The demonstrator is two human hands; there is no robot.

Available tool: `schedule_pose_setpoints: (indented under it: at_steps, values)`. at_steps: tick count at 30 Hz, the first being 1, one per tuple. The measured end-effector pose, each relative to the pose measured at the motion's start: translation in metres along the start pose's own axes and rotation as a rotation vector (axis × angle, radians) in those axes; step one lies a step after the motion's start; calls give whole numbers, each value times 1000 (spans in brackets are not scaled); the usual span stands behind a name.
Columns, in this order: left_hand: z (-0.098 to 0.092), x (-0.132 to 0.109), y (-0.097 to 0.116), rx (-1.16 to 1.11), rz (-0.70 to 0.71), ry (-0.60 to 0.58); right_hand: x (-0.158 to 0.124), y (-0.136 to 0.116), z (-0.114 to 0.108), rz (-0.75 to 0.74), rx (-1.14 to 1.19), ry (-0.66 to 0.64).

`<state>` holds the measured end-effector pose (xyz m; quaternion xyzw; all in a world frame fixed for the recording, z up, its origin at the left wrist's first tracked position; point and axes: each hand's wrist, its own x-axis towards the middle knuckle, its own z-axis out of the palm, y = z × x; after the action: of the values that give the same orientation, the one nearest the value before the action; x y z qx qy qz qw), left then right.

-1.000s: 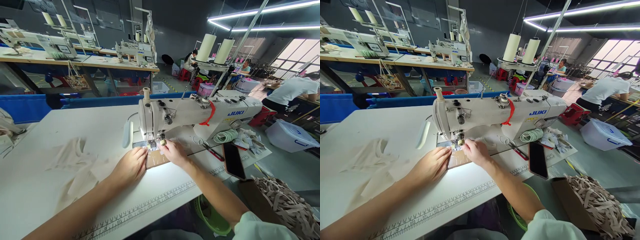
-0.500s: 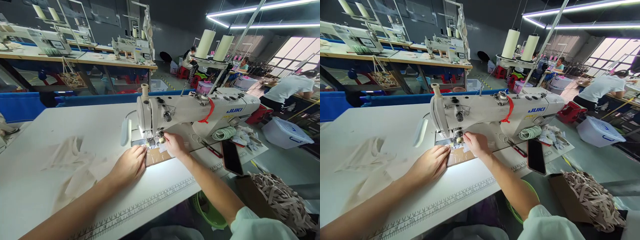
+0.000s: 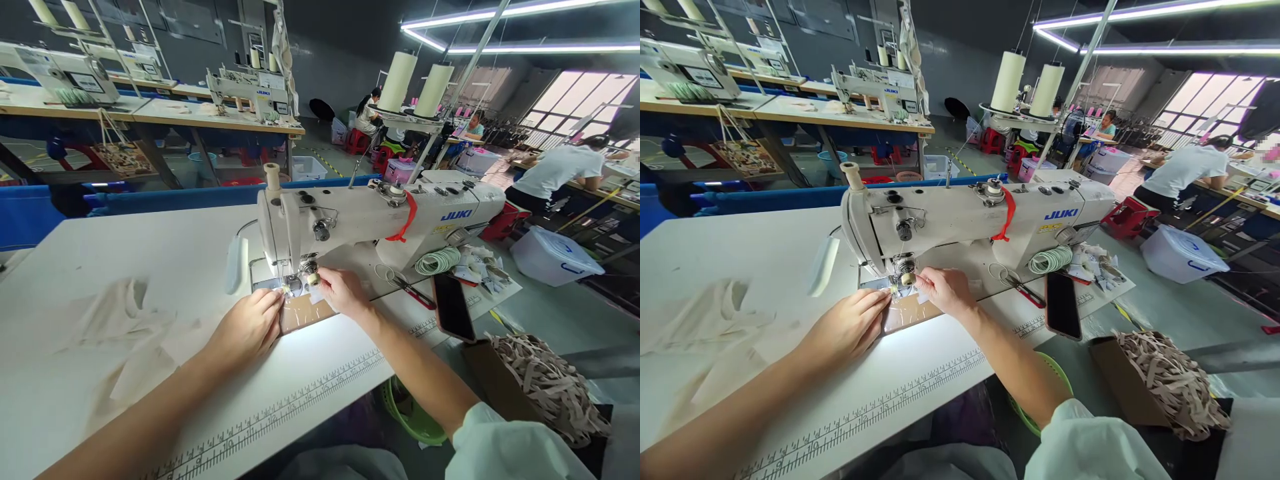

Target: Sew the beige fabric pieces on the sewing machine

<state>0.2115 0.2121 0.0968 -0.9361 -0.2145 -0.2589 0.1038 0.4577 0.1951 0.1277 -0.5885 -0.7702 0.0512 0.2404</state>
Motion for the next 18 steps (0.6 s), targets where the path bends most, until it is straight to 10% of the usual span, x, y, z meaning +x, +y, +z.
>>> schedule_pose_setpoints:
  at_steps: [18]
  values:
    - [3, 0, -5, 97, -11, -34, 1, -1, 4, 95, 27, 44]
